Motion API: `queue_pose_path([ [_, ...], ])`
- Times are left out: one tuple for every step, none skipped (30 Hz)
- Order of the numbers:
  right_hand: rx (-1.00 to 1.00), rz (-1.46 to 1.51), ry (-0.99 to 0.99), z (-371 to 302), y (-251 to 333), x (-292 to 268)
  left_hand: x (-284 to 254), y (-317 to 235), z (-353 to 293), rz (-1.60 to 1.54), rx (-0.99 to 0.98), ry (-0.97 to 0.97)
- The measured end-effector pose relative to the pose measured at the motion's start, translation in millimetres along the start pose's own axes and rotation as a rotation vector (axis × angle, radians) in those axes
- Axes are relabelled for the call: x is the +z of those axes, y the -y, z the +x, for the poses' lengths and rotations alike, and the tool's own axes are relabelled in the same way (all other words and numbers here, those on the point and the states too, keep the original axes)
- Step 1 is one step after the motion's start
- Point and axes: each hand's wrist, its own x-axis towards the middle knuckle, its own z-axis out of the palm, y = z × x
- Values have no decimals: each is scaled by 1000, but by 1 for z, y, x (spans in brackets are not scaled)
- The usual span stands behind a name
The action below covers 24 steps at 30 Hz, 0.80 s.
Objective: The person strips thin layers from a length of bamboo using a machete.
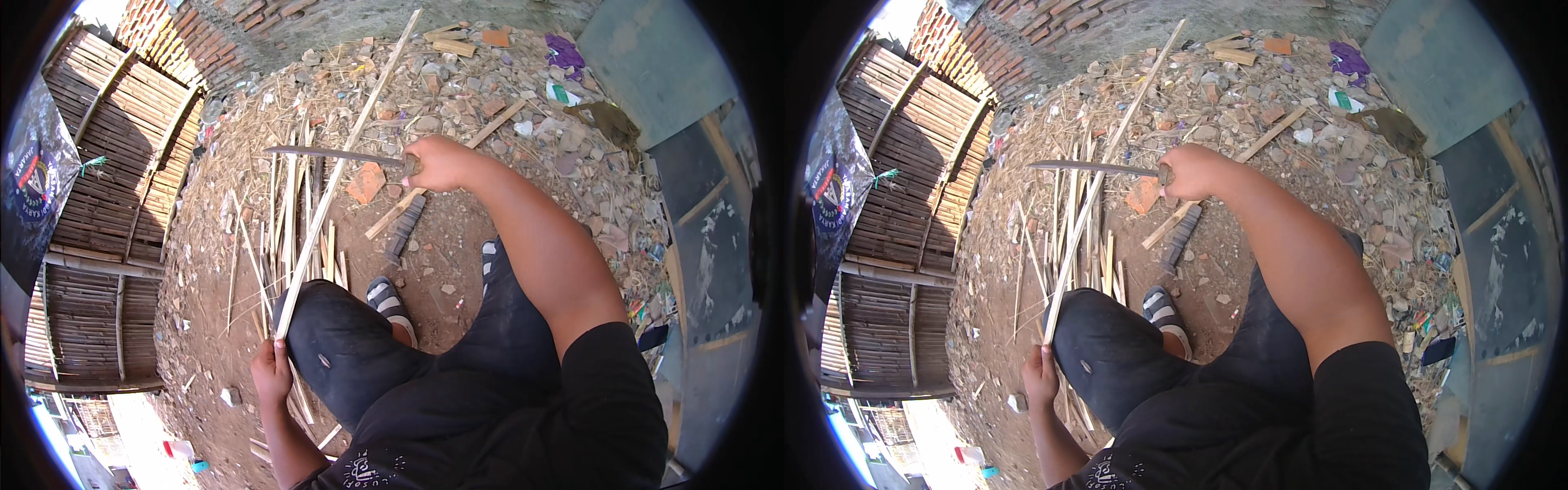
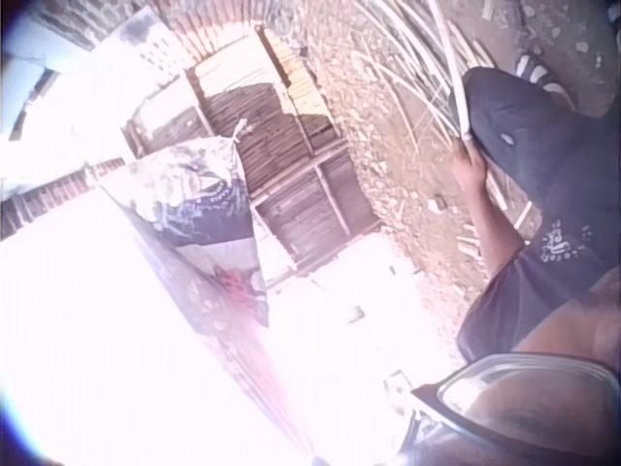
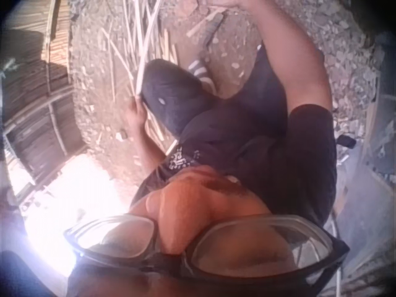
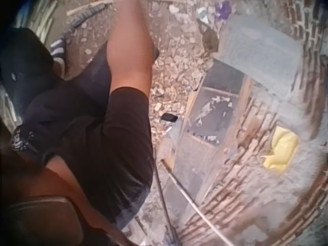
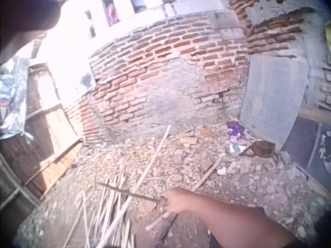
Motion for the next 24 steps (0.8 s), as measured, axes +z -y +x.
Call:
queue_pose_path([
  [-67,-25,5,-1,7,8,-1,0,0,5,-1,3],
  [-103,-70,50,-5,19,13,-3,-3,0,6,2,6],
  [-139,-116,94,-10,31,16,-4,-6,0,8,6,9],
  [-177,-161,137,-14,43,16,-6,-9,1,11,11,10],
  [-181,-214,191,-16,52,16,-8,-9,2,17,6,22],
  [-185,-267,246,-16,60,16,-10,-9,3,24,2,34],
  [-194,-322,306,-17,65,15,-11,-7,1,30,-10,44],
  [-192,-303,281,-17,65,11,-12,-5,0,29,1,39],
  [-190,-284,256,-17,61,6,-12,-3,0,28,11,34],
  [-182,-270,232,-18,53,-1,-10,-1,-1,21,23,31],
  [-108,-187,203,-11,34,-4,-7,0,0,1,31,27],
  [-37,-106,171,-3,13,-7,-4,1,1,-19,39,19],
  [13,-54,72,-1,1,-13,-2,3,2,-41,42,7],
  [62,2,-30,-1,-9,-18,-1,1,2,-44,37,9],
  [88,16,-65,2,-16,-19,-2,-3,1,-47,33,11],
  [117,35,-101,2,-20,-19,-3,-5,1,-47,29,15],
  [146,53,-137,3,-22,-18,-2,-3,1,-41,25,17],
  [104,35,-103,5,-24,-15,-1,1,2,-35,22,18],
  [62,21,-68,5,-17,-10,-1,3,1,-26,17,21],
  [27,6,-35,3,-10,-5,-2,3,2,-16,11,24],
  [-16,-15,5,1,0,1,-2,2,2,-6,6,28],
  [-61,-34,43,-3,13,8,-3,1,2,6,1,29],
  [-116,-71,121,-7,29,11,-5,1,2,-20,-9,33],
  [-170,-108,198,-11,42,12,-7,0,2,-47,-18,37],
])
